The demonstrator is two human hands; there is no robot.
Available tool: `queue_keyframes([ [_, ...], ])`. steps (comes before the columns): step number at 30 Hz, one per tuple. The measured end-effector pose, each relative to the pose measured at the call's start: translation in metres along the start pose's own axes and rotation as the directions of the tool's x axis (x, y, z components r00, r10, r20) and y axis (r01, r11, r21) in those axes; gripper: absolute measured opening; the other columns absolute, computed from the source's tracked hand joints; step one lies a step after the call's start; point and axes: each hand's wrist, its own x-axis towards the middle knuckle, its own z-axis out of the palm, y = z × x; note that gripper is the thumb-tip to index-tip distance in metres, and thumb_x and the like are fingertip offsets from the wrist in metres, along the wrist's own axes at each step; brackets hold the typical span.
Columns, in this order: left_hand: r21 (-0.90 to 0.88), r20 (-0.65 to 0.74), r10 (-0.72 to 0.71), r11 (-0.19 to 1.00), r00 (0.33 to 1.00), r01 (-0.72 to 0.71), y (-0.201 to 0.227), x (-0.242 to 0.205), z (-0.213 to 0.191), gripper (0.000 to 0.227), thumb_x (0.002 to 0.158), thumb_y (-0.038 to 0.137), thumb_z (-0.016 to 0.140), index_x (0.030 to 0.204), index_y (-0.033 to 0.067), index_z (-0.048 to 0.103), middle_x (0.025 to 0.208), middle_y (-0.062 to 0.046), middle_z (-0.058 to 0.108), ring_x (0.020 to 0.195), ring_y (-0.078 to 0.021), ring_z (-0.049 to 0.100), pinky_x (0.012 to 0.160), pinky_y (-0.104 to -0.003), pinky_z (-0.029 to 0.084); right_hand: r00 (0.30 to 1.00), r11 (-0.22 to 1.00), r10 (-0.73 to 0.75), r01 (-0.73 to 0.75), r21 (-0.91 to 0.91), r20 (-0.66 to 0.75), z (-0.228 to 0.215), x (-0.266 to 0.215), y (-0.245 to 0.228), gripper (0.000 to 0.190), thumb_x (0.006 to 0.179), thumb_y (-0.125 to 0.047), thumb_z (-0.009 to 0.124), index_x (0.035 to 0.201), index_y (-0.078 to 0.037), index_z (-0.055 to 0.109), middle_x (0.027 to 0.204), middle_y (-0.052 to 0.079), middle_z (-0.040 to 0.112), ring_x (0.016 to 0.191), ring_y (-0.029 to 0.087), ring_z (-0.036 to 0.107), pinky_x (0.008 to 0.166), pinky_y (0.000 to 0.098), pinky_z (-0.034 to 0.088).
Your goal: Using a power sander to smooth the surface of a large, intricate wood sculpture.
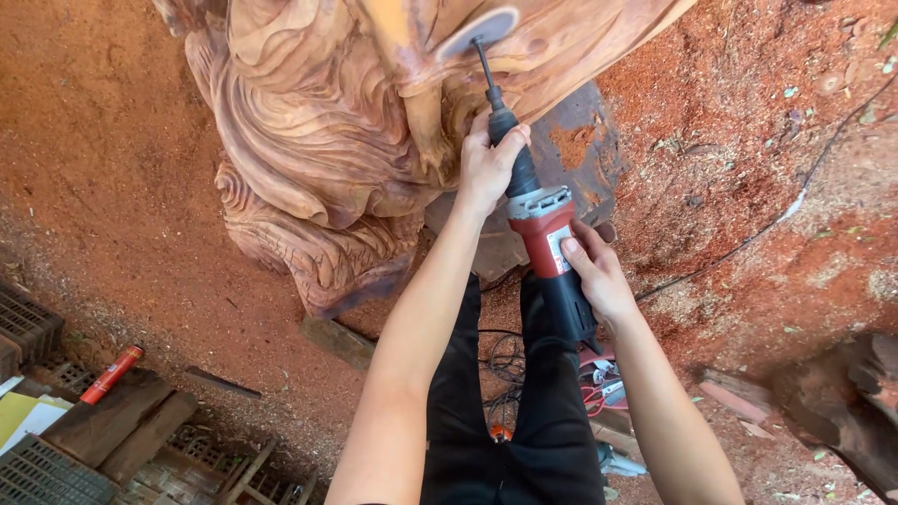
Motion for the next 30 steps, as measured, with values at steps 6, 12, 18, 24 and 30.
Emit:
queue_keyframes([
  [6, -0.046, -0.028, 0.005, 0.999, 1.000, -0.007, 0.014, -0.012, 0.003, 0.038, 0.077, 0.036, 0.078, 0.099, 0.0062, 0.071, 0.068, -0.007, 0.068, 0.074, -0.0189, 0.066, 0.070, -0.035, 0.053, 0.999, 1.000, 0.022, -0.021, -0.013, 0.037, -0.020, 0.004, 0.000, 0.067, 0.102, -0.031, 0.066, 0.151, 0.008, 0.043, 0.116, 0.022, 0.067, 0.107, 0.024, 0.061, 0.086, 0.0404, 0.051],
  [12, -0.109, -0.085, -0.039, 0.994, 0.996, 0.030, 0.011, -0.010, 0.012, 0.036, 0.078, 0.035, 0.077, 0.098, 0.0063, 0.069, 0.071, -0.006, 0.070, 0.075, -0.0187, 0.065, 0.070, -0.035, 0.054, 0.997, 0.997, 0.058, -0.055, -0.044, 0.056, -0.030, 0.008, -0.018, 0.068, 0.101, -0.032, 0.067, 0.151, 0.007, 0.043, 0.120, 0.022, 0.066, 0.105, 0.023, 0.060, 0.085, 0.0397, 0.051],
  [18, -0.087, -0.095, -0.089, 0.993, 0.991, 0.081, 0.007, -0.015, 0.007, 0.025, 0.075, 0.038, 0.079, 0.076, 0.0133, 0.074, 0.067, -0.005, 0.067, 0.066, -0.0169, 0.063, 0.063, -0.032, 0.053, 0.997, 0.995, 0.058, -0.054, -0.081, 0.046, -0.028, -0.001, -0.030, 0.068, 0.101, -0.031, 0.068, 0.151, 0.007, 0.043, 0.121, 0.023, 0.066, 0.108, 0.024, 0.061, 0.085, 0.0386, 0.051],
  [24, -0.125, -0.052, -0.164, 0.980, 0.985, 0.157, 0.027, -0.017, 0.002, 0.028, 0.073, 0.039, 0.083, 0.075, 0.0123, 0.075, 0.069, -0.007, 0.064, 0.067, -0.0180, 0.063, 0.066, -0.035, 0.054, 0.996, 0.991, 0.083, -0.081, -0.107, 0.010, -0.014, -0.010, -0.044, 0.067, 0.102, -0.031, 0.065, 0.152, 0.006, 0.041, 0.123, 0.023, 0.066, 0.109, 0.024, 0.061, 0.087, 0.0386, 0.050],
  [30, -0.150, -0.009, -0.210, 0.967, 0.978, 0.206, 0.020, -0.016, -0.006, 0.033, 0.079, 0.037, 0.081, 0.093, 0.0083, 0.072, 0.076, -0.008, 0.071, 0.077, -0.0208, 0.067, 0.072, -0.038, 0.055, 0.996, 0.989, 0.085, -0.085, -0.121, -0.007, -0.013, -0.013, -0.044, 0.069, 0.101, -0.029, 0.065, 0.154, 0.006, 0.038, 0.123, 0.022, 0.066, 0.110, 0.022, 0.060, 0.090, 0.0394, 0.050],
])
